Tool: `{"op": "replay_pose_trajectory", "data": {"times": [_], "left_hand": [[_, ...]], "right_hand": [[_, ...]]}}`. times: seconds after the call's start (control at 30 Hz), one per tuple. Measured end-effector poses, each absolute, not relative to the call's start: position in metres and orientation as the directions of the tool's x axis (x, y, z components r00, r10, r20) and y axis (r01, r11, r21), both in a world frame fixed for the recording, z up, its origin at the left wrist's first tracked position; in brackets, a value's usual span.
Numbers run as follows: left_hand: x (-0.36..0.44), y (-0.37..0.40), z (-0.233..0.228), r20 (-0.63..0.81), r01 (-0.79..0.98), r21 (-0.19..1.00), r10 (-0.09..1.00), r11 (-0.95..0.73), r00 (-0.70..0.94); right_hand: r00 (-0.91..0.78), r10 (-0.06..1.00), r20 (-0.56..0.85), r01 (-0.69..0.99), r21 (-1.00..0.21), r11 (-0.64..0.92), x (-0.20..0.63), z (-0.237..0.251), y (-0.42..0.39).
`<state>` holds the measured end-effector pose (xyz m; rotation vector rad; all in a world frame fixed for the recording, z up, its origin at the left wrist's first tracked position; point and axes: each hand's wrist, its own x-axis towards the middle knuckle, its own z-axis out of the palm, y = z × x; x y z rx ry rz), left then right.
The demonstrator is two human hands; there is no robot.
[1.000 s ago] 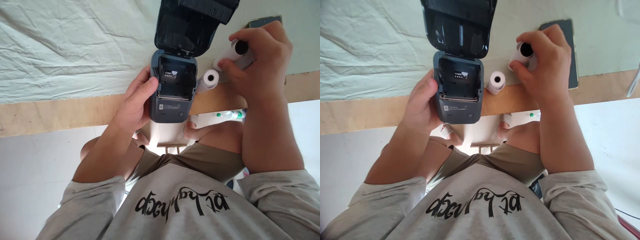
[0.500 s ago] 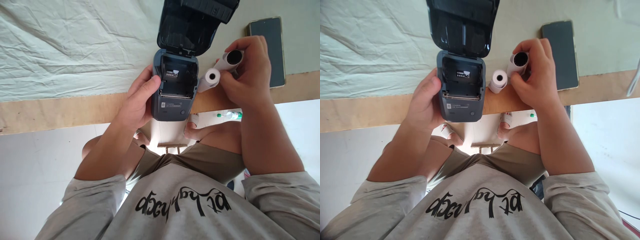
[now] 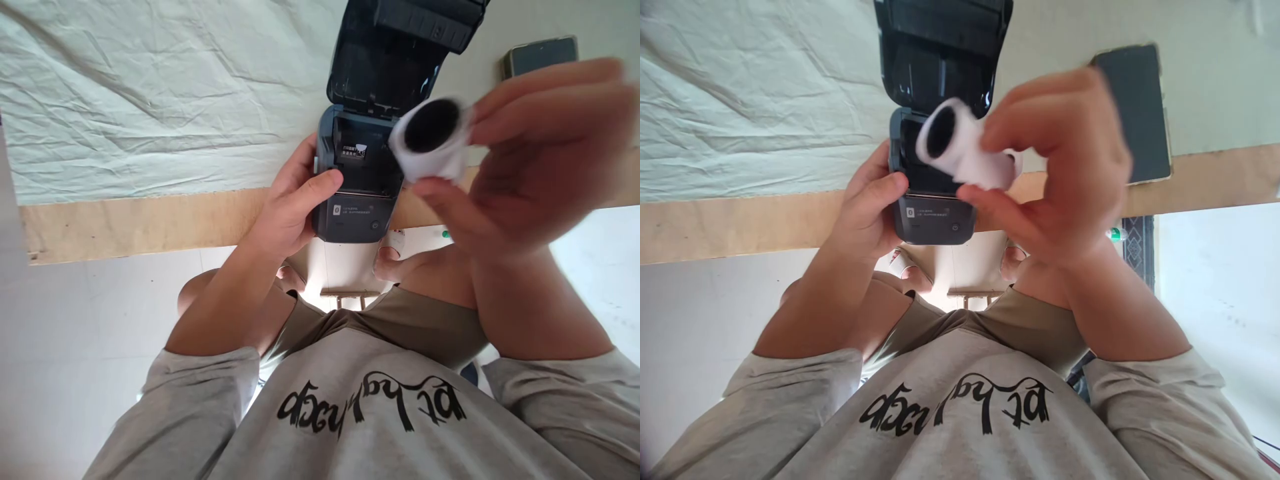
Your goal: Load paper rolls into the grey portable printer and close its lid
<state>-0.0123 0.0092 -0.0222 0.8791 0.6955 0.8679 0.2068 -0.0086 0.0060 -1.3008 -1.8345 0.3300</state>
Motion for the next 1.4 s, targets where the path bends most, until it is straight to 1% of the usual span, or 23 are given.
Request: {"op": "replay_pose_trajectory", "data": {"times": [0.03, 0.1, 0.13, 0.17, 0.2, 0.3, 0.47, 0.6, 0.7, 0.8, 0.87, 0.97, 1.03, 1.1, 1.17, 1.23, 1.3, 1.33, 1.37, 1.4], "left_hand": [[-0.013, 0.010, -0.023, -0.155, -0.349, 0.869, 0.862, 0.351, 0.482], [-0.012, 0.009, -0.022, -0.157, -0.352, 0.869, 0.867, 0.349, 0.473], [-0.012, 0.008, -0.021, -0.161, -0.358, 0.866, 0.873, 0.349, 0.461], [-0.011, 0.007, -0.019, -0.161, -0.370, 0.862, 0.878, 0.347, 0.451], [-0.010, 0.006, -0.017, -0.161, -0.382, 0.856, 0.881, 0.349, 0.445], [-0.009, 0.004, -0.013, -0.159, -0.406, 0.840, 0.879, 0.360, 0.449], [-0.008, 0.005, -0.012, -0.170, -0.401, 0.839, 0.877, 0.368, 0.449], [-0.009, 0.005, -0.011, -0.157, -0.418, 0.833, 0.878, 0.363, 0.451], [-0.009, 0.005, -0.013, -0.175, -0.385, 0.845, 0.872, 0.371, 0.457], [-0.009, 0.007, -0.017, -0.155, -0.368, 0.866, 0.881, 0.339, 0.446], [-0.009, 0.008, -0.019, -0.155, -0.353, 0.874, 0.879, 0.335, 0.450], [-0.010, 0.007, -0.019, -0.164, -0.341, 0.874, 0.872, 0.346, 0.462], [-0.010, 0.006, -0.018, -0.108, -0.385, 0.870, 0.880, 0.309, 0.462], [-0.010, 0.004, -0.020, -0.080, -0.406, 0.865, 0.881, 0.294, 0.467], [-0.010, 0.004, -0.023, -0.074, -0.401, 0.870, 0.880, 0.288, 0.470], [-0.010, 0.004, -0.026, -0.043, -0.407, 0.878, 0.886, 0.254, 0.461], [-0.009, 0.005, -0.027, -0.022, -0.401, 0.889, 0.895, 0.221, 0.445], [-0.009, 0.006, -0.026, -0.037, -0.381, 0.897, 0.897, 0.224, 0.441], [-0.009, 0.007, -0.024, -0.069, -0.348, 0.906, 0.895, 0.241, 0.440], [-0.010, 0.007, -0.022, -0.105, -0.314, 0.912, 0.891, 0.263, 0.441]], "right_hand": [[-0.142, 0.813, 0.564, 0.669, -0.551, 0.499, 0.197, 0.012, -0.013], [-0.235, 0.736, 0.635, 0.749, -0.365, 0.553, 0.185, 0.020, -0.017], [-0.264, 0.726, 0.635, 0.784, -0.297, 0.545, 0.182, 0.023, -0.017], [-0.283, 0.737, 0.614, 0.812, -0.255, 0.525, 0.180, 0.024, -0.016], [-0.287, 0.757, 0.587, 0.832, -0.238, 0.500, 0.179, 0.024, -0.015], [-0.275, 0.790, 0.549, 0.860, -0.227, 0.457, 0.177, 0.024, -0.011], [-0.302, 0.761, 0.574, 0.843, -0.213, 0.495, 0.172, 0.022, -0.009], [-0.294, 0.826, 0.481, 0.867, -0.229, 0.442, 0.171, 0.021, -0.009], [-0.287, 0.840, 0.460, 0.873, -0.235, 0.427, 0.170, 0.022, -0.008], [-0.295, 0.850, 0.436, 0.880, -0.223, 0.420, 0.168, 0.022, -0.009], [-0.294, 0.827, 0.479, 0.876, -0.211, 0.433, 0.168, 0.021, -0.011], [-0.319, 0.716, 0.621, 0.834, -0.174, 0.523, 0.168, 0.015, -0.018], [-0.374, 0.669, 0.642, 0.792, -0.155, 0.591, 0.167, 0.012, -0.023], [-0.431, 0.670, 0.604, 0.758, -0.160, 0.632, 0.168, 0.009, -0.028], [-0.446, 0.668, 0.596, 0.720, -0.205, 0.663, 0.171, 0.009, -0.029], [-0.370, 0.656, 0.658, 0.688, -0.280, 0.669, 0.176, 0.011, -0.026], [-0.212, 0.674, 0.708, 0.713, -0.359, 0.602, 0.184, 0.013, -0.018], [-0.130, 0.704, 0.698, 0.743, -0.402, 0.535, 0.188, 0.014, -0.013], [-0.066, 0.755, 0.652, 0.766, -0.452, 0.457, 0.191, 0.015, -0.009], [-0.028, 0.817, 0.577, 0.779, -0.499, 0.379, 0.194, 0.016, -0.005]]}}
